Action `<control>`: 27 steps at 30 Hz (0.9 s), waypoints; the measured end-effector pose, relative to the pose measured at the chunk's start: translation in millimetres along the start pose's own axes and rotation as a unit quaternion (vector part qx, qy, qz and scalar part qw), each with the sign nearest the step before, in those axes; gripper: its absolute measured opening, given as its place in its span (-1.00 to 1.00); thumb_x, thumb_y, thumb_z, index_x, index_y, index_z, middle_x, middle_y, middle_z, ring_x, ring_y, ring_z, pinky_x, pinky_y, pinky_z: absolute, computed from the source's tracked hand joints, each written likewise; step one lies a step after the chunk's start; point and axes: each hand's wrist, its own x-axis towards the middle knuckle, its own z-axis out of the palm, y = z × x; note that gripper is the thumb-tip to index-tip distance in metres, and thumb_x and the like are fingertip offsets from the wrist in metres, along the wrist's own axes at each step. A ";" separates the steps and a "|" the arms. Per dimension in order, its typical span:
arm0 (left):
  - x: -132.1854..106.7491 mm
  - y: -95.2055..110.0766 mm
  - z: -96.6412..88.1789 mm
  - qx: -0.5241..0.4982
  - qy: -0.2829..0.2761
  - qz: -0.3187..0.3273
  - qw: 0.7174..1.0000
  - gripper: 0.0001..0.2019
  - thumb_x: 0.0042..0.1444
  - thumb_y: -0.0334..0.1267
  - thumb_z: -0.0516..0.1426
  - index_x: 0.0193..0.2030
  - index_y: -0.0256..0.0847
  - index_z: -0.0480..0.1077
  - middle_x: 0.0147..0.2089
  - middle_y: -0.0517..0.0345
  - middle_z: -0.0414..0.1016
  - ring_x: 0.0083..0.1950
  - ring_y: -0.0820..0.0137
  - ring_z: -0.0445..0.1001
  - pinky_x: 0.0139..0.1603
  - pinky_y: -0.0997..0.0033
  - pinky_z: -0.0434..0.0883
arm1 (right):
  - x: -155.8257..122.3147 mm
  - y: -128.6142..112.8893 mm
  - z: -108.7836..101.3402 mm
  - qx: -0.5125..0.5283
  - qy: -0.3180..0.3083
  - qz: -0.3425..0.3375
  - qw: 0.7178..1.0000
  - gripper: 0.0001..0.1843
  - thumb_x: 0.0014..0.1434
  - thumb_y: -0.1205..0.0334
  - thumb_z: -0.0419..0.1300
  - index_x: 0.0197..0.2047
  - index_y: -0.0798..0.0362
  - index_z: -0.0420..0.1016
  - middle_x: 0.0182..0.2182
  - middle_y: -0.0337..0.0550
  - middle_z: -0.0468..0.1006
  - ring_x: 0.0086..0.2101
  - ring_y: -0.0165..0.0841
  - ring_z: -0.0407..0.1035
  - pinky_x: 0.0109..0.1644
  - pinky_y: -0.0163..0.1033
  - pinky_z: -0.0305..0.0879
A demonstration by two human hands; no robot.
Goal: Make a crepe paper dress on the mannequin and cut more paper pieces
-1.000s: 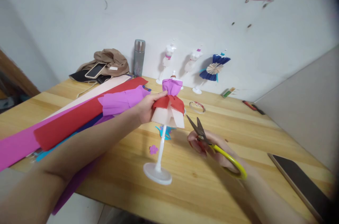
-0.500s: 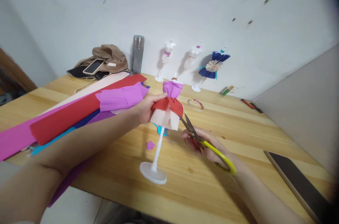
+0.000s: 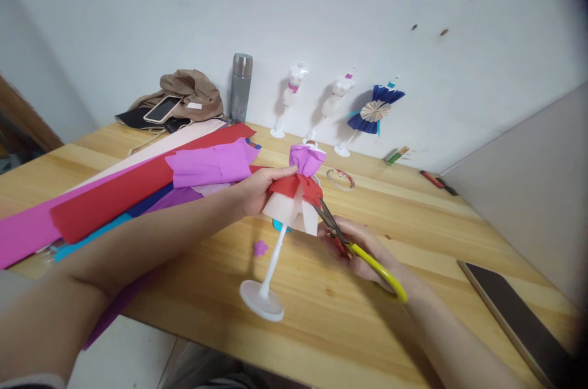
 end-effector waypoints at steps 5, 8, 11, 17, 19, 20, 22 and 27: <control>1.9 -2.0 -3.3 -0.010 -0.016 -0.010 1.000 -0.68 0.36 -0.21 0.02 -0.28 -0.37 0.50 -0.35 -0.05 0.62 -0.36 0.32 0.58 -0.10 0.28 0.48 | 1.7 -13.7 -2.0 -0.003 -0.013 -0.010 1.000 -0.36 0.17 -0.39 0.16 0.01 0.00 0.42 -0.41 -0.26 0.25 -0.47 -0.40 0.10 -0.43 -0.27 0.08; 3.2 -3.0 -5.3 0.000 -0.026 -0.017 1.000 -0.69 0.35 -0.20 0.04 -0.28 -0.37 0.51 -0.36 -0.05 0.62 -0.36 0.31 0.58 -0.09 0.28 0.49 | 2.2 -20.4 -1.8 -0.021 -0.006 -0.008 1.000 -0.40 0.18 -0.38 0.15 -0.06 -0.01 0.43 -0.42 -0.26 0.25 -0.47 -0.40 0.09 -0.42 -0.26 0.07; 3.7 -3.7 -5.9 0.010 -0.041 -0.024 0.999 -0.67 0.35 -0.18 0.03 -0.29 -0.36 0.51 -0.38 -0.04 0.61 -0.36 0.33 0.59 -0.17 0.33 0.51 | 1.5 -22.6 -0.8 -0.034 0.004 0.019 0.999 -0.40 0.16 -0.39 0.17 -0.08 0.00 0.45 -0.41 -0.23 0.27 -0.46 -0.37 0.09 -0.42 -0.24 0.07; 2.3 -3.8 -5.0 0.016 -0.033 -0.015 0.999 -0.69 0.33 -0.21 0.05 -0.34 -0.37 0.48 -0.43 -0.02 0.58 -0.44 0.37 0.55 -0.26 0.37 0.50 | -2.9 -15.5 1.5 -0.013 0.031 0.027 0.999 -0.40 0.12 -0.36 0.22 -0.10 0.01 0.52 -0.38 -0.18 0.36 -0.45 -0.36 0.15 -0.39 -0.23 0.09; 2.1 -3.9 -5.1 0.020 -0.026 -0.021 0.999 -0.68 0.34 -0.22 0.04 -0.34 -0.36 0.48 -0.44 -0.01 0.57 -0.45 0.37 0.53 -0.26 0.36 0.50 | -4.3 -13.1 1.6 -0.005 0.034 0.029 0.999 -0.42 0.12 -0.34 0.24 -0.09 0.00 0.53 -0.36 -0.17 0.39 -0.43 -0.35 0.18 -0.37 -0.22 0.12; 2.2 -4.1 -5.3 0.019 -0.025 -0.021 0.999 -0.68 0.34 -0.22 0.03 -0.34 -0.36 0.48 -0.45 0.00 0.57 -0.46 0.38 0.53 -0.26 0.36 0.49 | -5.0 -12.4 1.5 -0.002 0.036 0.029 0.999 -0.43 0.12 -0.33 0.25 -0.09 0.00 0.54 -0.36 -0.17 0.40 -0.43 -0.34 0.20 -0.35 -0.22 0.14; 2.9 -4.6 -6.2 0.012 -0.032 -0.019 0.999 -0.70 0.33 -0.23 0.04 -0.35 -0.35 0.47 -0.46 0.01 0.56 -0.46 0.38 0.52 -0.27 0.37 0.48 | -6.1 -11.5 1.1 0.003 0.038 0.027 0.999 -0.45 0.12 -0.31 0.26 -0.08 -0.01 0.54 -0.35 -0.16 0.41 -0.42 -0.33 0.22 -0.33 -0.20 0.17; 3.9 -5.0 -6.7 -0.004 -0.034 -0.020 0.999 -0.76 0.30 -0.25 0.09 -0.30 -0.35 0.48 -0.41 -0.01 0.59 -0.40 0.34 0.56 -0.18 0.33 0.47 | -7.7 -11.3 0.8 -0.001 0.043 0.023 0.999 -0.48 0.14 -0.30 0.26 -0.11 -0.01 0.53 -0.39 -0.18 0.39 -0.43 -0.33 0.23 -0.34 -0.20 0.19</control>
